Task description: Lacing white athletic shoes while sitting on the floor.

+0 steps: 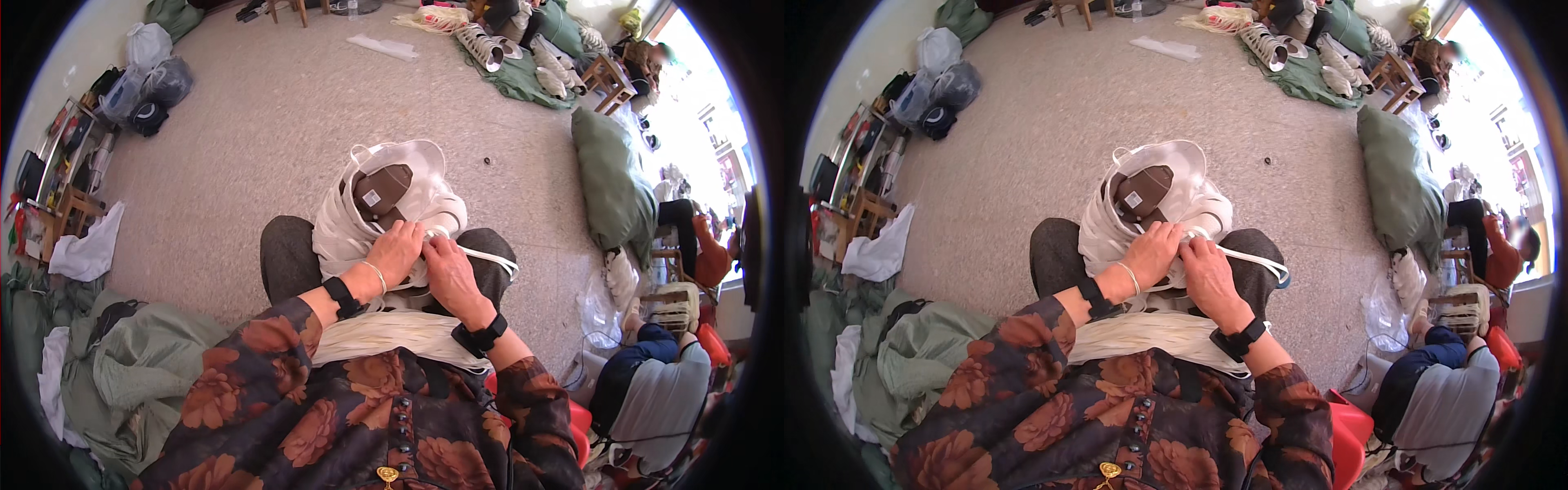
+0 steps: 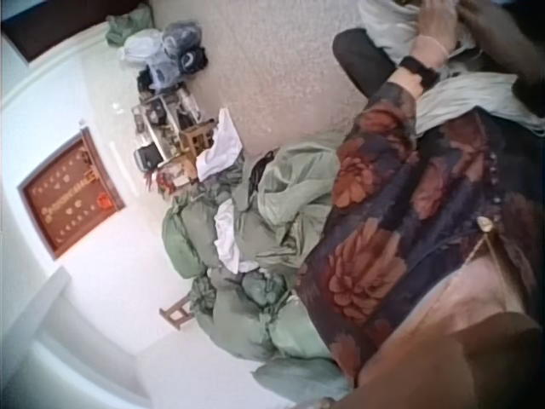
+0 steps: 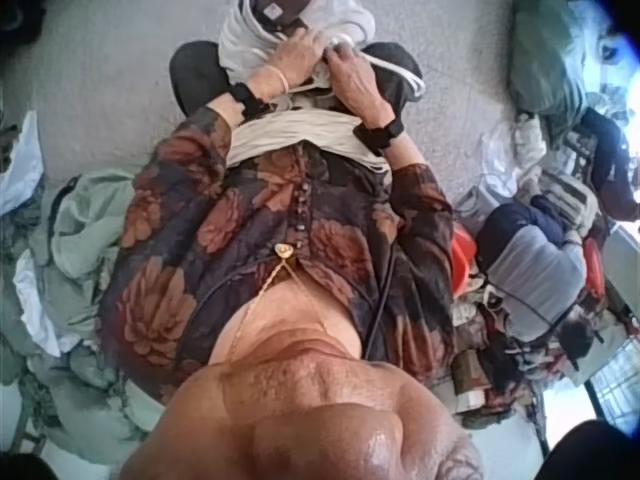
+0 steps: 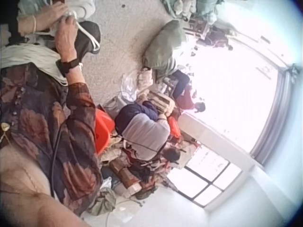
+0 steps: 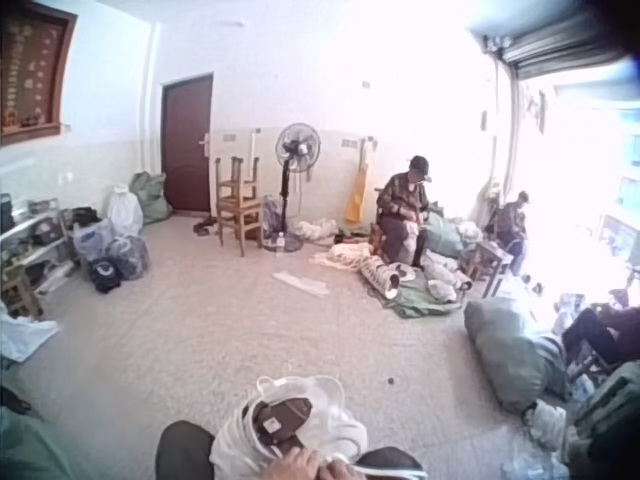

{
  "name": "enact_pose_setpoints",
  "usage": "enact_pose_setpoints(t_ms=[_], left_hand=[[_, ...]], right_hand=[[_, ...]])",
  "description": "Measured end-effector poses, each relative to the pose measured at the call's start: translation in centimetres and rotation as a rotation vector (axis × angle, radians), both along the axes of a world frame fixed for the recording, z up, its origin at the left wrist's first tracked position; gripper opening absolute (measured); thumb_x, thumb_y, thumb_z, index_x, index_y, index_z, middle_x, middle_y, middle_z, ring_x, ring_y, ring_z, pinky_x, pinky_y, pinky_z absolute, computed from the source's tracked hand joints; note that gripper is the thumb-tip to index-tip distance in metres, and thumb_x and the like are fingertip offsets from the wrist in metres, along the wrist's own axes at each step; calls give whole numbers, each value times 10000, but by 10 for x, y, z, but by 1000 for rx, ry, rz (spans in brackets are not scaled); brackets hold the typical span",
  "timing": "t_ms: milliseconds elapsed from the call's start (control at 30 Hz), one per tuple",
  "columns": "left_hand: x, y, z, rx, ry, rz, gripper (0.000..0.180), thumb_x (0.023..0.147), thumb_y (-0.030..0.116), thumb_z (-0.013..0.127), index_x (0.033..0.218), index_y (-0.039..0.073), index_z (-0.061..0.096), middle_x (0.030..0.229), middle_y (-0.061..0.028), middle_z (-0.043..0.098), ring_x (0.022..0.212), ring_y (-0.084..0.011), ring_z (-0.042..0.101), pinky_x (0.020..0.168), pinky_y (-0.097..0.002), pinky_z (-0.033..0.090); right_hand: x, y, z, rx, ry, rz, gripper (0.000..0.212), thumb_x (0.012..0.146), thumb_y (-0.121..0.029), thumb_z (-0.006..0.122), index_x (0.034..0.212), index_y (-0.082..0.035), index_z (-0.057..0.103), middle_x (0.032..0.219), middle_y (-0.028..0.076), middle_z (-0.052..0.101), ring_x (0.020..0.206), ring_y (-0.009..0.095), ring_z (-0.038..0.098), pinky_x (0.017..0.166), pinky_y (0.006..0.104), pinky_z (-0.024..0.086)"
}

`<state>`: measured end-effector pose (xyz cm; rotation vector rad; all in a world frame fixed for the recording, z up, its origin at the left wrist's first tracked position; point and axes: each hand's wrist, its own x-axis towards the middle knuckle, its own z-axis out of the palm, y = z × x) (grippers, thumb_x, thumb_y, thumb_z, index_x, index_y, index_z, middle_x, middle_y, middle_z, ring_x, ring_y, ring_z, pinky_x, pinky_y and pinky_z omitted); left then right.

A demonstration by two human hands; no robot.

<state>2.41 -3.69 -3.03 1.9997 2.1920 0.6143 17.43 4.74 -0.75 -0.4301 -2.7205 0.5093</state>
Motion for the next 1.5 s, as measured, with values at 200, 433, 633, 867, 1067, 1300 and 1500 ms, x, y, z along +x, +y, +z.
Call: enact_pose_setpoints(t_ms=[200, 433, 633, 867, 1067, 1300, 1500], left_hand=[[4, 11, -9, 29, 178, 36, 293, 832, 27, 561, 1110, -64, 545, 1028, -181, 567, 970, -315, 588, 836, -381, 528], [-15, 14, -3, -49, -165, 54, 124, 841, 60, 595, 919, -19, 650, 924, -204, 597, 900, -379, 616, 801, -449, 510], [-23, 14, -10, -10, -445, 57, 125, 855, 82, 594, 891, -14, 666, 854, -204, 617, 858, -383, 628, 768, -446, 495], [-26, 4, 8, 55, -492, 133, 225, 833, 64, 571, 1039, -20, 597, 922, -208, 637, 877, -374, 633, 764, -438, 503], [-19, 13, -4, 52, -466, 78, 277, 832, 71, 575, 1100, 4, 587, 971, -198, 619, 871, -349, 638, 772, -425, 505], [-19, 16, 4, 108, -401, -41, 223, 852, 65, 599, 1070, 65, 647, 962, -146, 597, 862, -333, 634, 763, -410, 511], [-13, 26, 5, 117, -292, -136, 117, 843, 61, 608, 954, 52, 642, 927, -145, 578, 870, -339, 623, 753, -420, 500]], right_hand=[[-2, -5, -5, 109, -88, 11, 252, 766, -7, 572, 1017, 3, 594, 1000, 154, 545, 941, 329, 549, 849, 414, 452], [-16, 5, -16, 13, -88, -127, 99, 844, -69, 579, 929, -19, 579, 894, 162, 610, 880, 338, 609, 780, 433, 478], [-23, 11, -16, 25, -156, -135, 145, 884, -168, 591, 836, -31, 585, 740, 163, 647, 686, 368, 642, 636, 496, 494], [144, 31, 30, -404, -273, -409, 214, 863, -165, 582, 746, 10, 546, 615, 218, 524, 549, 359, 548, 539, 456, 432], [439, 66, -25, -120, -930, -1030, 287, 815, -250, 593, 793, 21, 686, 910, 276, 687, 897, 459, 663, 817, 550, 517], [253, 48, -1, -32, -402, -689, 170, 839, -191, 645, 873, -24, 641, 805, 195, 644, 816, 401, 630, 764, 490, 490], [70, 23, 36, 4, 65, -134, 173, 829, -29, 643, 1001, -40, 625, 949, 146, 629, 930, 348, 606, 821, 441, 473]])
